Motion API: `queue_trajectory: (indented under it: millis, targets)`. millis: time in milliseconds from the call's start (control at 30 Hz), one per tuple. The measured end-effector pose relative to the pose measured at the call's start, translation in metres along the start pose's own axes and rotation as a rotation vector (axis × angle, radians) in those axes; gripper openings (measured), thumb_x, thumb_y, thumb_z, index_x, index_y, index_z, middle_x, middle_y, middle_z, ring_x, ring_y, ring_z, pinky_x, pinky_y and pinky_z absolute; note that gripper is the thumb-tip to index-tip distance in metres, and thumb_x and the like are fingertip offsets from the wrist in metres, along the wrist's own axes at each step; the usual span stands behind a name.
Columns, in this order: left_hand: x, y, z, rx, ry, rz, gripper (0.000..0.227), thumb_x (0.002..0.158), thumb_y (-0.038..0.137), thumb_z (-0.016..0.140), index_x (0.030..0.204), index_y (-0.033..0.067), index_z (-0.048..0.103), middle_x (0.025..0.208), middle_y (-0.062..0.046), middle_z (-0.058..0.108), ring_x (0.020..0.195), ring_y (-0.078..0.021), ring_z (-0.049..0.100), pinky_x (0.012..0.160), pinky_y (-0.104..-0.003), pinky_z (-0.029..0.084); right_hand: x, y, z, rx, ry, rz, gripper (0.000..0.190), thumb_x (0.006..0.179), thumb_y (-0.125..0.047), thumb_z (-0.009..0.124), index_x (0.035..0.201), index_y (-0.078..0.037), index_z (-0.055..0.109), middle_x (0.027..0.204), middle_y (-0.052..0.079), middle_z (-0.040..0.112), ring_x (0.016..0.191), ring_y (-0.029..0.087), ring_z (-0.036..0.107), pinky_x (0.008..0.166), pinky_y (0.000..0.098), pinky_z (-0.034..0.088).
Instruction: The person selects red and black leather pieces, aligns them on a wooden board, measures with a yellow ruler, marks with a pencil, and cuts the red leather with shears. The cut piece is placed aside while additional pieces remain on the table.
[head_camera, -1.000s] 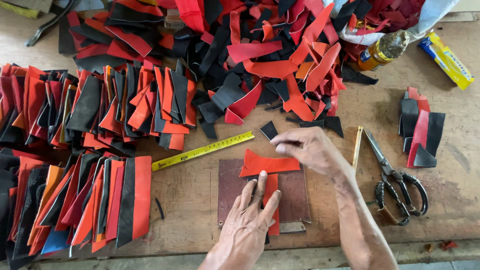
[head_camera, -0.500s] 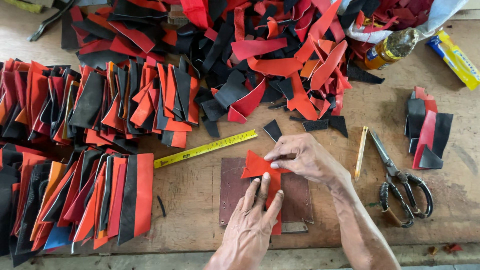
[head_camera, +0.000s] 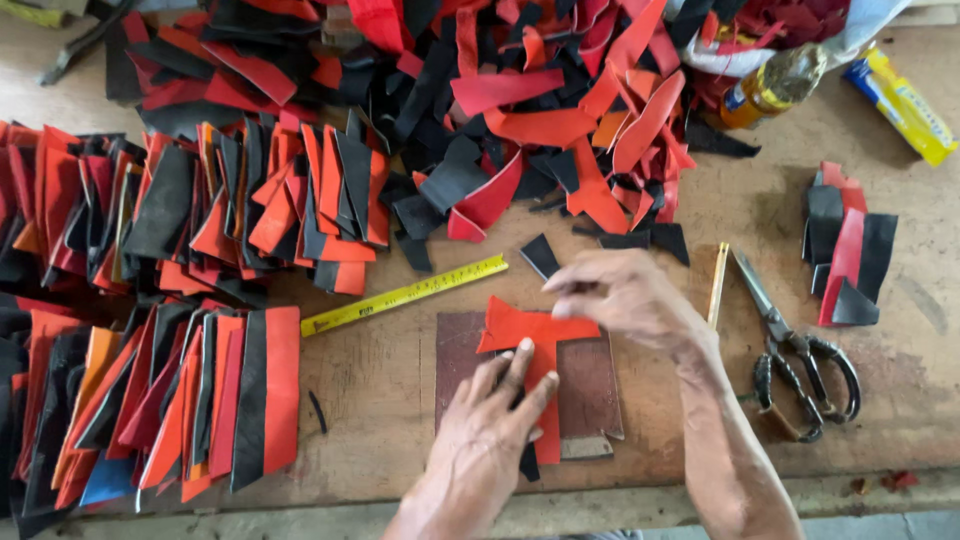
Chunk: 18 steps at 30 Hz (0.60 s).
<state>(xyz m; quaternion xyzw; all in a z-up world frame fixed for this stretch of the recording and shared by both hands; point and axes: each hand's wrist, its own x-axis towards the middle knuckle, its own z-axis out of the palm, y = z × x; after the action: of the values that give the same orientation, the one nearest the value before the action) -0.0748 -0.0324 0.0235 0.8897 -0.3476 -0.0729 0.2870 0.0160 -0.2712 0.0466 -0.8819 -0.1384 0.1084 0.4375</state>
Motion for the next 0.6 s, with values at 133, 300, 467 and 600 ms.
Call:
queue_trajectory:
  millis: [133,300,467,600]
  targets:
    - [0.003,-0.01,-0.012,-0.103,0.024,0.025,0.052,0.081,0.011,0.073,0.131,0.0008,0.063,0.147,-0.022,0.054,0.126,-0.0389,0.051,0.106,-0.045,0.044,0.003,0.0,0.011,-0.02,-0.137,-0.131,0.044,0.067,-0.01,0.085,0.109,-0.003,0.072,0.1,0.008,0.072,0.096,0.021,0.072,0.083,0.0318,0.057]
    - [0.001,-0.019,-0.036,-0.241,-0.087,0.023,0.058,0.076,0.002,0.073,0.132,-0.0004,0.063,0.151,-0.014,0.054,0.138,-0.0342,0.047,0.109,-0.04,0.044,0.002,-0.005,0.009,-0.011,-0.168,-0.056,0.047,0.066,-0.01,0.087,0.11,-0.003,0.072,0.1,0.008,0.074,0.095,0.021,0.074,0.084,0.0318,0.058]
    - [-0.004,-0.022,-0.035,-0.236,-0.091,0.048,0.058,0.077,0.004,0.074,0.134,0.0007,0.062,0.153,-0.012,0.052,0.143,-0.0342,0.043,0.113,-0.041,0.041,0.001,-0.006,0.008,-0.037,-0.164,-0.11,0.053,0.062,-0.011,0.087,0.112,-0.003,0.071,0.104,0.008,0.073,0.098,0.022,0.071,0.085,0.0328,0.057]
    - [-0.007,-0.028,-0.034,-0.247,-0.06,0.085,0.057,0.079,0.009,0.075,0.134,0.0024,0.063,0.153,-0.01,0.052,0.143,-0.0351,0.041,0.115,-0.044,0.039,0.0,-0.009,0.01,-0.075,-0.156,-0.081,0.053,0.061,-0.013,0.088,0.111,-0.004,0.072,0.102,0.008,0.073,0.094,0.022,0.071,0.083,0.0333,0.056]
